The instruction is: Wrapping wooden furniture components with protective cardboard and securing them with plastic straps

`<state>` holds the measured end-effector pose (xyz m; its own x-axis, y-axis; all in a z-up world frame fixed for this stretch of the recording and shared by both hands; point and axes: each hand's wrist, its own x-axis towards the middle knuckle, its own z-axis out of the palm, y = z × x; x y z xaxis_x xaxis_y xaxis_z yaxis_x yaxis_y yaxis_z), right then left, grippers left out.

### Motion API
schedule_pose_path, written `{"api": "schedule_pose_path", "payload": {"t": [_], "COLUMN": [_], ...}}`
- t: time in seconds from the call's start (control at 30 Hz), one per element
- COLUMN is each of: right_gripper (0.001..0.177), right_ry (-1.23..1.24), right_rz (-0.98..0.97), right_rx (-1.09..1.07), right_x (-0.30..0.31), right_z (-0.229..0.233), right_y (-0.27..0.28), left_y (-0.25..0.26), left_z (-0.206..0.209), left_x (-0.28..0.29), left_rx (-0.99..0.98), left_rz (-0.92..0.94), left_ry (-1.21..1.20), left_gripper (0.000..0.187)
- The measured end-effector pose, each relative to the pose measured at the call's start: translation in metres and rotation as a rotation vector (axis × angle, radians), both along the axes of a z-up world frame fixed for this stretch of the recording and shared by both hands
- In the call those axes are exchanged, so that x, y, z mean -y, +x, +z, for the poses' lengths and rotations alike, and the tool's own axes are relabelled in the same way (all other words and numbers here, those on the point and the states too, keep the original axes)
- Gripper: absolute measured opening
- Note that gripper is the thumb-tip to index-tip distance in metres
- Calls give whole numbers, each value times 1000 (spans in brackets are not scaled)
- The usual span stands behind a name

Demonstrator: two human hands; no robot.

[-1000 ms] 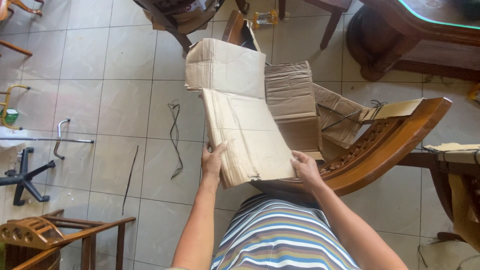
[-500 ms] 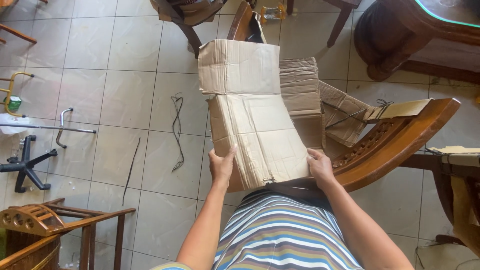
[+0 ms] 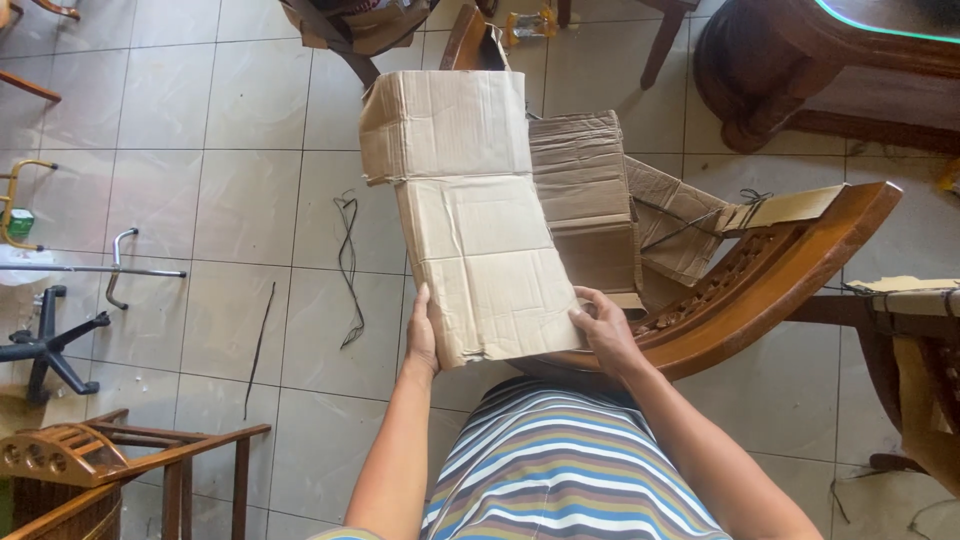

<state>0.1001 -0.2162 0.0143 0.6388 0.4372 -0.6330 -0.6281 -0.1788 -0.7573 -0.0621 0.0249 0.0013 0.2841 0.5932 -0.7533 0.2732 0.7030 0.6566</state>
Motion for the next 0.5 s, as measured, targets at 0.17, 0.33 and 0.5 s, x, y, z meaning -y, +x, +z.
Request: {"api": "schedule_pose_path", "payload": {"t": [0.17,0.33,0.5], "right_gripper": [60,67,73], "right_ry": [134,292,376], "right_rz": [27,42,123], "right_rx": [-90,-163,-187], "right_x": [-8,-18,-24], "right_z": [13,32,30], "right_y": [-2,-2,-2], "left_y": [-1,-15,-29], "left_z": [18,8,-9], "left_x": [-9,-15,-20], "left_rx": [51,81,126], "left_rz": [-1,33,76], "left_ry": [-75,-97,-173], "left_gripper": [89,82,76]}}
